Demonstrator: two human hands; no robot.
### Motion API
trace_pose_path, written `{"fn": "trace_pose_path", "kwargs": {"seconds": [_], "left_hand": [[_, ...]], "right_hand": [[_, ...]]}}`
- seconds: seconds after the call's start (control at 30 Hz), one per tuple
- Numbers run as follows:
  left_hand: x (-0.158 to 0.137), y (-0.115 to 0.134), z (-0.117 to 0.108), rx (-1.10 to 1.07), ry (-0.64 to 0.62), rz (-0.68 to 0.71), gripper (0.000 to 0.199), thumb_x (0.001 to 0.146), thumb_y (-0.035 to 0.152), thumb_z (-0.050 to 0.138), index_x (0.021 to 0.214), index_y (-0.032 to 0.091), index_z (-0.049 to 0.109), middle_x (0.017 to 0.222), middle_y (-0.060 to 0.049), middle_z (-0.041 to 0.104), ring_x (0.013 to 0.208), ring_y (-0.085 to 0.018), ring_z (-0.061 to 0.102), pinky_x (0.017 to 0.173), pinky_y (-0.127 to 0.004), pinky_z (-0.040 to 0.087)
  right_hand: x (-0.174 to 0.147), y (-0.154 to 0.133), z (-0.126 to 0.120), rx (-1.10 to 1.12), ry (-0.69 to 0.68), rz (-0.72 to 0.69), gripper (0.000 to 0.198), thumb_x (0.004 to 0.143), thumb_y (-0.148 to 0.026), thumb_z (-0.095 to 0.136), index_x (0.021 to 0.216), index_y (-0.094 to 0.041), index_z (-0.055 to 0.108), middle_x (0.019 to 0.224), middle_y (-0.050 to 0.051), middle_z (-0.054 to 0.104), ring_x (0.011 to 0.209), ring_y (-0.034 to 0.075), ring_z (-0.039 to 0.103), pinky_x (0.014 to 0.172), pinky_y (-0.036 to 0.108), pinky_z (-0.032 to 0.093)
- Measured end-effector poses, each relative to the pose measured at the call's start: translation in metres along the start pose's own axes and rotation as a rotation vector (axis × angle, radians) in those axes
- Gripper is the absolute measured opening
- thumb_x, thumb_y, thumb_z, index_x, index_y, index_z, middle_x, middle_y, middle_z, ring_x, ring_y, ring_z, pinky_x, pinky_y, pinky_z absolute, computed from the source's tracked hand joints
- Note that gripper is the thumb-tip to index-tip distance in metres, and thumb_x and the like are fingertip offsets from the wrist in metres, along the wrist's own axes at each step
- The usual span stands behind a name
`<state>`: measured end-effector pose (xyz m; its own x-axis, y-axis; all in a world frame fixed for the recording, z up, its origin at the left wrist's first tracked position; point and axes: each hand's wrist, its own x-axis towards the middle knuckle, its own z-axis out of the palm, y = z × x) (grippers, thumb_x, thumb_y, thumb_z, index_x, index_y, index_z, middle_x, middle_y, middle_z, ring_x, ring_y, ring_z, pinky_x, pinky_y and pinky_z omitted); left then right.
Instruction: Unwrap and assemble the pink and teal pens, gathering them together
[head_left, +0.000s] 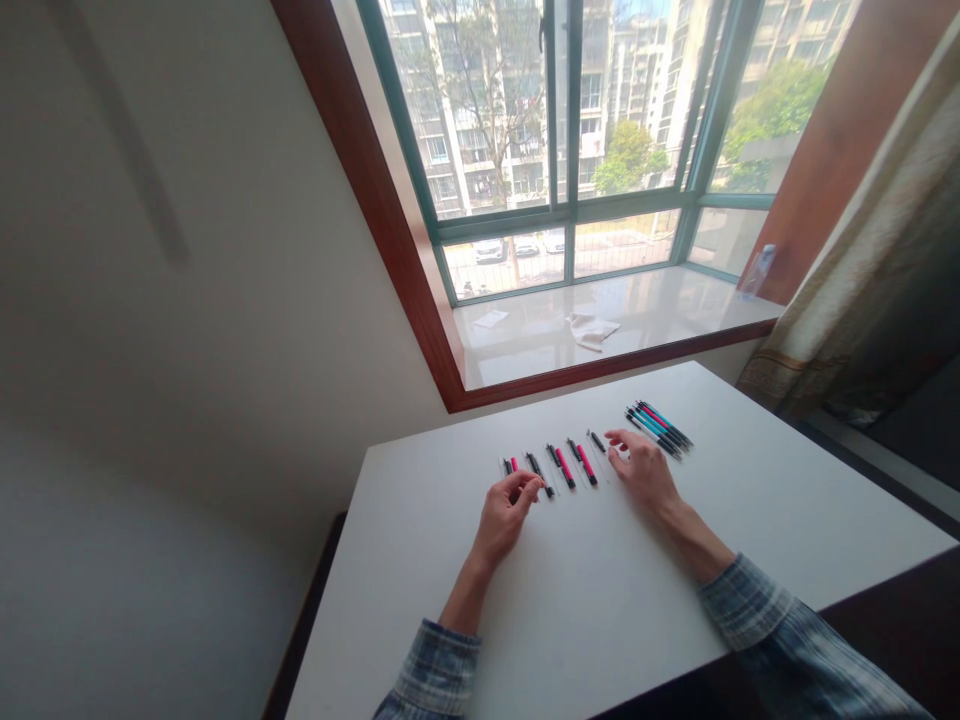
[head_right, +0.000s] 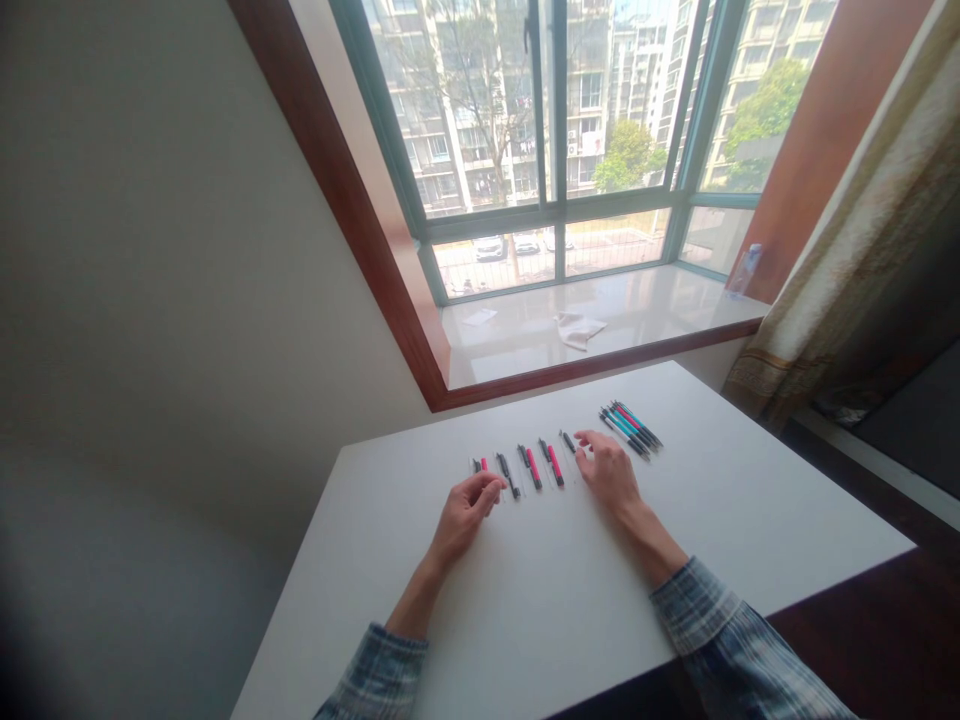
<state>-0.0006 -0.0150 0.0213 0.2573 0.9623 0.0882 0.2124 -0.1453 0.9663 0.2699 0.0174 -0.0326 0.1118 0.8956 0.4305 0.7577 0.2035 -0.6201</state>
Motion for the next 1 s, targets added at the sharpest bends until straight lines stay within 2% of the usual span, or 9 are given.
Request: {"fn": "trace_pose_path", "kwargs": {"seconds": [0.13,0.27,0.37,1.0], "left_hand": [[0.001,-0.001,0.0,0.005,-0.001,0.005,0.034,0.093,0.048,0.061,0.089,0.016,0.073,0.075,-0.002,0.061,0.063,-0.013,0.047,0.06,-0.024,0.038],[0.002,-0.003,0.0,0.005,0.008,0.002,0.035,0.092,0.049,0.062,0.089,0.016,0.074,0.074,-0.002,0.061,0.062,-0.013,0.047,0.059,-0.024,0.037],[0.002,-0.003,0.0,0.002,0.002,0.006,0.034,0.092,0.048,0.061,0.089,0.016,0.074,0.075,-0.002,0.061,0.063,-0.013,0.047,0.059,-0.024,0.037],[0.001,0.001,-0.001,-0.008,0.005,-0.01,0.037,0.091,0.051,0.062,0.088,0.017,0.074,0.074,-0.002,0.061,0.064,-0.014,0.049,0.06,-0.025,0.038]], "right_hand": [[0.0,0.002,0.003,0.0,0.007,-0.022,0.03,0.089,-0.023,0.053,0.113,-0.018,0.069,0.104,0.009,0.074,0.095,0.025,0.066,0.086,0.036,0.049],[-0.004,-0.002,0.002,-0.031,-0.035,-0.034,0.017,0.089,-0.029,0.057,0.091,-0.021,0.072,0.089,0.006,0.073,0.088,0.025,0.064,0.082,0.035,0.046],[-0.007,-0.005,0.001,-0.062,-0.084,-0.021,0.018,0.089,-0.033,0.059,0.081,-0.022,0.072,0.083,0.005,0.071,0.085,0.024,0.063,0.079,0.034,0.044],[-0.009,-0.01,-0.002,-0.051,-0.114,-0.007,0.021,0.088,-0.033,0.058,0.078,-0.022,0.073,0.076,0.004,0.069,0.076,0.022,0.062,0.072,0.032,0.043]]}}
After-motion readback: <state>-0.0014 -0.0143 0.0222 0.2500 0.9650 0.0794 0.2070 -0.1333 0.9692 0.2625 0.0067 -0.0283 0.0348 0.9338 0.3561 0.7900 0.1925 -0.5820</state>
